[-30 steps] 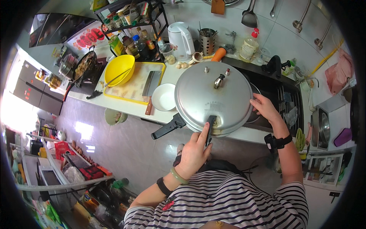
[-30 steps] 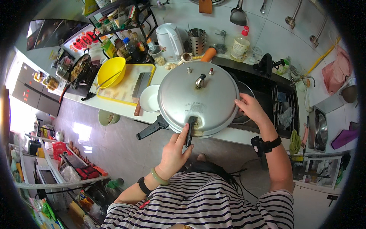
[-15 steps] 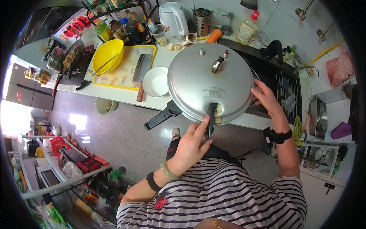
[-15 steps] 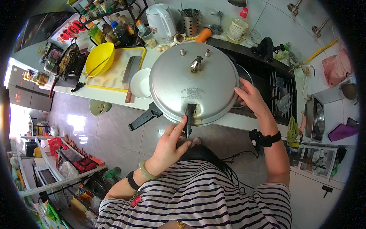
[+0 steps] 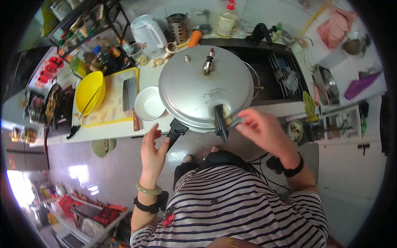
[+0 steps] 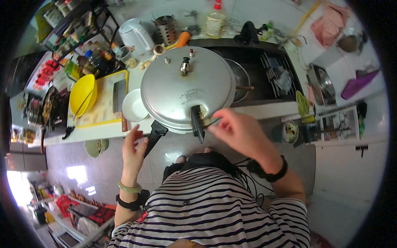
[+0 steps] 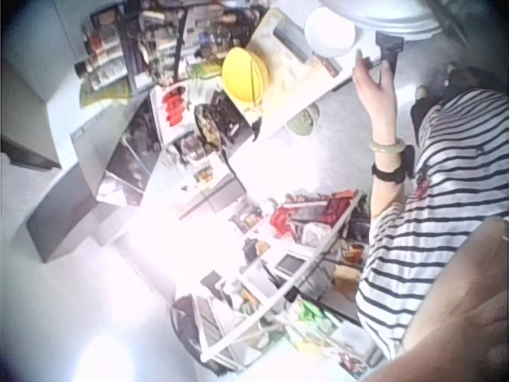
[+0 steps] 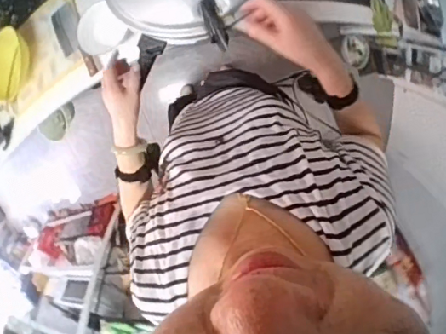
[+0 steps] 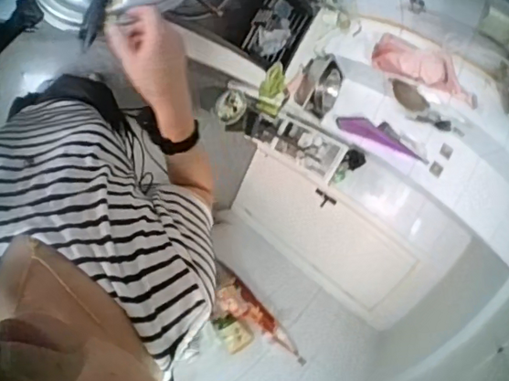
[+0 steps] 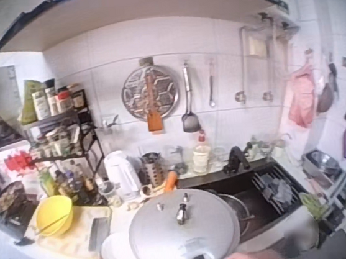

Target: The person fits a rubber gasket into a pressure cooker lid, secures the lid onto a pot, and carries it to a balcony area; they then return to the kitchen to wash their hands and stir food in a pan using a ladle.

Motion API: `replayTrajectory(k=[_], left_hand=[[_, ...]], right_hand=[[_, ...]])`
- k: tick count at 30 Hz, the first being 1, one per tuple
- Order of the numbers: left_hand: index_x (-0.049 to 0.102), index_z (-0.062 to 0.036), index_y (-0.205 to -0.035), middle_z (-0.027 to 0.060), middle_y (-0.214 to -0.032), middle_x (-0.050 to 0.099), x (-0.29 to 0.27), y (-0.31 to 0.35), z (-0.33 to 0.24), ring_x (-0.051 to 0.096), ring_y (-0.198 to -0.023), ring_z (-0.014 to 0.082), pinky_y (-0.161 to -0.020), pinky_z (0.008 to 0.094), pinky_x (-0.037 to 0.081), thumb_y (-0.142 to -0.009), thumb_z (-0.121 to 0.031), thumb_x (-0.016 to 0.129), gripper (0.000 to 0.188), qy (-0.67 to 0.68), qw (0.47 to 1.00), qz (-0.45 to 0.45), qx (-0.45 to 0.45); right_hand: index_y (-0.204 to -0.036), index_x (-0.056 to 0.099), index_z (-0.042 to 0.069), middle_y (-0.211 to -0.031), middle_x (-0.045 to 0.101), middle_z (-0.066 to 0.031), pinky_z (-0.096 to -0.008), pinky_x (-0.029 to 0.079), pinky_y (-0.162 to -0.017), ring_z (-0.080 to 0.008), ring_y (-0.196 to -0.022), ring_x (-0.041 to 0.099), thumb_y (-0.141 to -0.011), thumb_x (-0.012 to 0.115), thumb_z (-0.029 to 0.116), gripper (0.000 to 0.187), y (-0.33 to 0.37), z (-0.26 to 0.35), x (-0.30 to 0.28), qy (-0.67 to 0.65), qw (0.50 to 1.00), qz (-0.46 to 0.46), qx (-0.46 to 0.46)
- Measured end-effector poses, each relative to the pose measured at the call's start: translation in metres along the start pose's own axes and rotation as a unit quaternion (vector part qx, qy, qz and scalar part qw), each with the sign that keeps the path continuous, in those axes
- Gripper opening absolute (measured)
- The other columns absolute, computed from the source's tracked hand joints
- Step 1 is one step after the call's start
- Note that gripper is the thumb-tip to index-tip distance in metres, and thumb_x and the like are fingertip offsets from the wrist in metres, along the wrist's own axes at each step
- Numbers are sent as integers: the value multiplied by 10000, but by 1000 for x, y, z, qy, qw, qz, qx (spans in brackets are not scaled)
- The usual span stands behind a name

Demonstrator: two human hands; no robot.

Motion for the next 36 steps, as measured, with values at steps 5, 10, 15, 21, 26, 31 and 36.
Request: replayTrajectory(k=[5,10,15,21,26,31,36], left_hand=[[503,22,-1298,212,-1056,657,14,-8,50,657,-969,266,-841,333,502,-836,-311,724,611,60,966,249,-43],[468,40,-1285,154,-912,663,16,-25,55,695,-780,216,-645,301,526,-851,-261,709,581,93,923,364,-85],[472,15,-1208,78,-786,633,16,-27,50,588,-482,123,-388,227,391,-894,-178,667,417,193,863,428,-187],[493,11,-1130,39,-672,548,19,-23,55,479,-401,103,-361,237,352,-899,-143,656,322,268,844,410,-218],[494,13,-1122,30,-660,527,19,-24,55,465,-399,100,-364,236,346,-894,-113,656,307,293,833,406,-235],[502,17,-1225,26,-649,532,20,-26,65,449,-409,88,-379,241,360,-873,-104,664,406,297,837,401,-222],[485,12,-1274,29,-656,546,14,-27,49,478,-430,93,-397,246,381,-873,-116,664,457,292,832,413,-229]], right_hand=[[-1008,534,54,-664,641,-103,-380,505,-556,-297,-609,650,-804,738,344,409,-1,20,68,229,969,-93,21],[-960,524,56,-673,640,-131,-433,494,-535,-340,-630,649,-800,726,339,383,-4,17,95,265,947,-156,92],[-972,519,49,-708,644,-146,-464,486,-561,-376,-652,633,-819,703,321,363,0,22,95,297,933,-167,115],[-1003,518,47,-774,652,-172,-473,481,-643,-390,-755,635,-828,693,303,355,-1,37,77,298,937,-114,141],[-1013,516,48,-776,649,-176,-476,472,-634,-398,-754,629,-829,697,293,356,-2,35,58,312,939,-95,107],[-1001,497,53,-728,638,-173,-486,473,-607,-406,-705,624,-845,675,291,335,6,15,60,321,940,-80,76],[-1017,499,60,-757,646,-178,-486,478,-608,-403,-719,628,-844,676,311,353,9,0,52,321,943,-68,57]])
Point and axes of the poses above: each hand's wrist, its own y-axis away from the middle knuckle, its own x-axis out of the palm, z = x × y, the point moved 1 cm from there along -y, towards the middle knuckle
